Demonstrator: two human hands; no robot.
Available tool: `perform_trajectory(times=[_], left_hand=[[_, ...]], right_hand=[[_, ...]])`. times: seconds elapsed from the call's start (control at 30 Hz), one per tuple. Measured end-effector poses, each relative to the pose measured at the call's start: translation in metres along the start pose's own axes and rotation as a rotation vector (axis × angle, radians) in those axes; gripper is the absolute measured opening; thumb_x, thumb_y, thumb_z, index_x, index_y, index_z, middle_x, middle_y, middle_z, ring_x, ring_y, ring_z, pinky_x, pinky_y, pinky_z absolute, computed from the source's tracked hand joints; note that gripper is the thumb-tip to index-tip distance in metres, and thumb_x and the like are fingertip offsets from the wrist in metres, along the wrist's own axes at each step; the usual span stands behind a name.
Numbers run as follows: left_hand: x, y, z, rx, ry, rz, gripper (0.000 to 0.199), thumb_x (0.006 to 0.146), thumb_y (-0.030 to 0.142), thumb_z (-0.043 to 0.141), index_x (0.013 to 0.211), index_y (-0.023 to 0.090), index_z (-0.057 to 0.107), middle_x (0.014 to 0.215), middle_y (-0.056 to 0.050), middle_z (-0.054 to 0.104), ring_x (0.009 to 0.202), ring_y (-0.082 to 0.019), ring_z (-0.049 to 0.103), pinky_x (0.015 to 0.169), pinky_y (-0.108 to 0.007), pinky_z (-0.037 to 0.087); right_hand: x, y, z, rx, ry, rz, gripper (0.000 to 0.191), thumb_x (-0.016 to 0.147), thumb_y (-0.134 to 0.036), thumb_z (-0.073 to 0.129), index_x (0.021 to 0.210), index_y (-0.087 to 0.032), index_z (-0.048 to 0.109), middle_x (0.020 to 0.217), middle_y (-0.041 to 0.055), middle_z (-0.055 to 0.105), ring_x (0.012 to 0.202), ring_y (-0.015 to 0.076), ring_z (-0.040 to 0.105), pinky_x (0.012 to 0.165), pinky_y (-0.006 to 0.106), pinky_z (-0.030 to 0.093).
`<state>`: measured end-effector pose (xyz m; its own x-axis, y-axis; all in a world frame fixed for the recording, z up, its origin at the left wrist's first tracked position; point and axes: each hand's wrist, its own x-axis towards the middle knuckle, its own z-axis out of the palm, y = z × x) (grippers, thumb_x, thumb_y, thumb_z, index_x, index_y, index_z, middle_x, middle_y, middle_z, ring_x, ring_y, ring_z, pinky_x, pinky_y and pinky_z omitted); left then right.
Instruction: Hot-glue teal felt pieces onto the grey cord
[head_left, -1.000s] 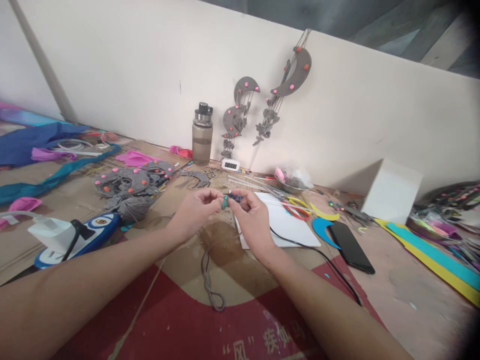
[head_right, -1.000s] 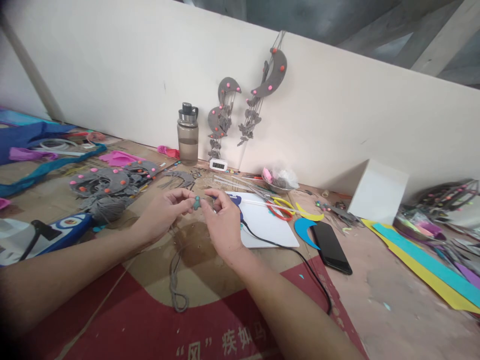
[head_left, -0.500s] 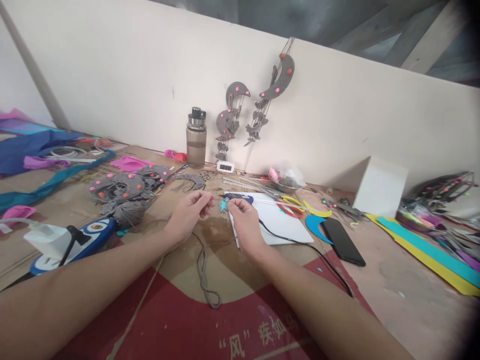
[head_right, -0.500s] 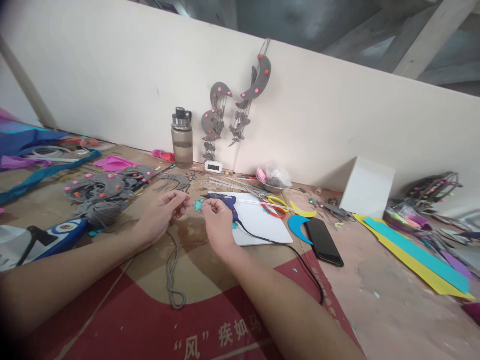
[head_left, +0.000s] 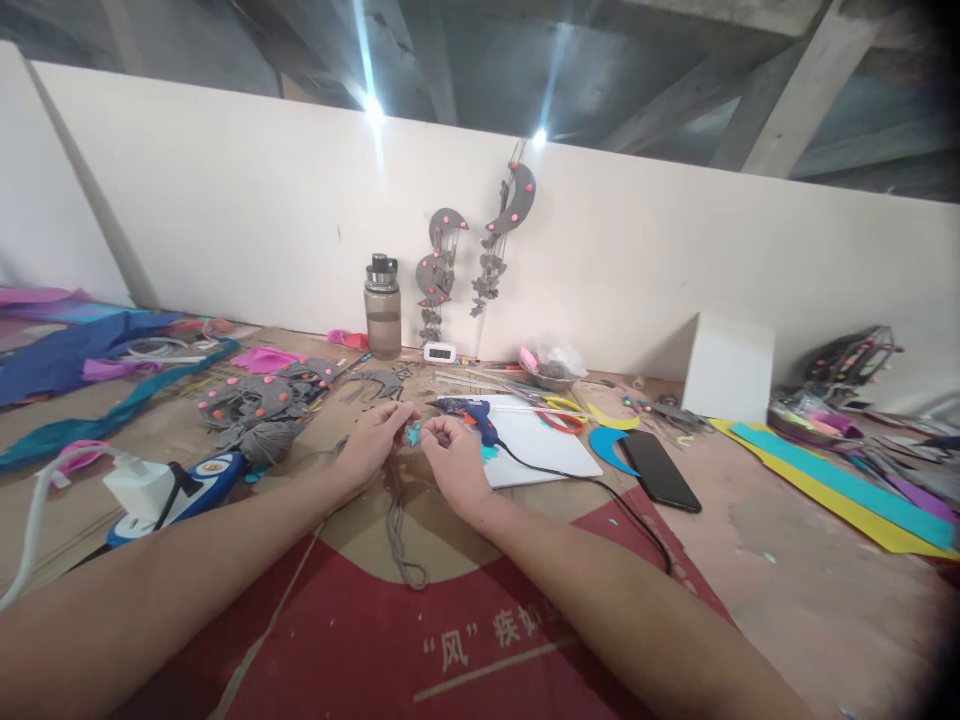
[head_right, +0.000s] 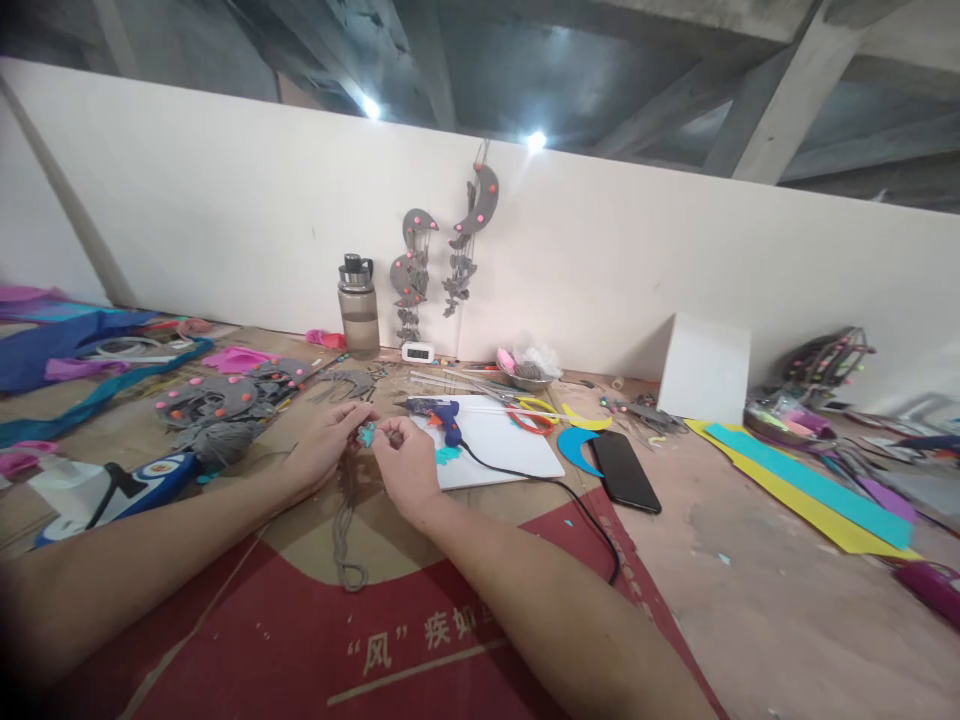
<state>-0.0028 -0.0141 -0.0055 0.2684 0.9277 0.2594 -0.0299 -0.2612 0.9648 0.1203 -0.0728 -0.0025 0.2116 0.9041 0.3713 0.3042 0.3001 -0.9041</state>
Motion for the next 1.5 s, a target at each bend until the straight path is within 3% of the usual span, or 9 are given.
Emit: perform_trajectory(times=[0.2,0.6,0.93,1.1,1.5], left_hand=[[0.005,-0.009,0.0,0.005,0.036,0.014,0.04,0.077,0.052,0.052,0.074,0.013,0.061,0.059,0.001,0.052,0.049,-0.009,0.042,0.045,-0.02,0.029],[0.004,-0.003,0.002,-0.066,0.0,-0.024,0.038,0.076,0.051,0.053,0.072,0.013,0.058,0.055,0.003,0.046,0.047,-0.008,0.041,0.045,-0.019,0.03],[0.001,-0.001,0.001,0.093,-0.068,0.001,0.038,0.081,0.049,0.048,0.063,0.015,0.052,0.053,0.003,0.049,0.048,-0.009,0.041,0.047,-0.021,0.03],[0.0,0.002,0.001,0.114,-0.066,-0.046,0.02,0.078,0.035,0.054,0.087,0.017,0.055,0.053,0.006,0.048,0.046,-0.009,0.039,0.046,-0.021,0.027],[0.0,0.011,0.003,0.144,-0.045,-0.104,0.017,0.07,0.027,0.059,0.083,0.017,0.056,0.057,0.006,0.051,0.047,-0.008,0.039,0.046,-0.02,0.028]], right_hand=[[0.005,0.006,0.002,0.056,-0.005,0.032,0.015,0.071,-0.029,0.05,0.074,-0.018,0.06,0.069,-0.0017,0.06,0.063,0.0113,0.052,0.063,0.024,0.041],[0.009,0.008,0.002,0.149,0.013,0.093,0.017,0.07,-0.032,0.051,0.071,-0.017,0.059,0.065,-0.0027,0.057,0.059,0.0103,0.048,0.06,0.023,0.038],[0.011,0.008,-0.001,0.206,0.044,0.152,0.016,0.07,-0.032,0.052,0.071,-0.017,0.058,0.067,-0.0023,0.058,0.061,0.0107,0.049,0.059,0.023,0.038],[0.01,0.006,-0.001,0.2,0.05,0.161,0.014,0.07,-0.031,0.053,0.071,-0.018,0.058,0.067,-0.0025,0.057,0.061,0.0105,0.048,0.06,0.023,0.038],[0.009,0.002,-0.003,0.209,0.031,0.185,0.014,0.07,-0.03,0.052,0.069,-0.017,0.058,0.064,-0.0026,0.056,0.06,0.0095,0.046,0.056,0.021,0.037]])
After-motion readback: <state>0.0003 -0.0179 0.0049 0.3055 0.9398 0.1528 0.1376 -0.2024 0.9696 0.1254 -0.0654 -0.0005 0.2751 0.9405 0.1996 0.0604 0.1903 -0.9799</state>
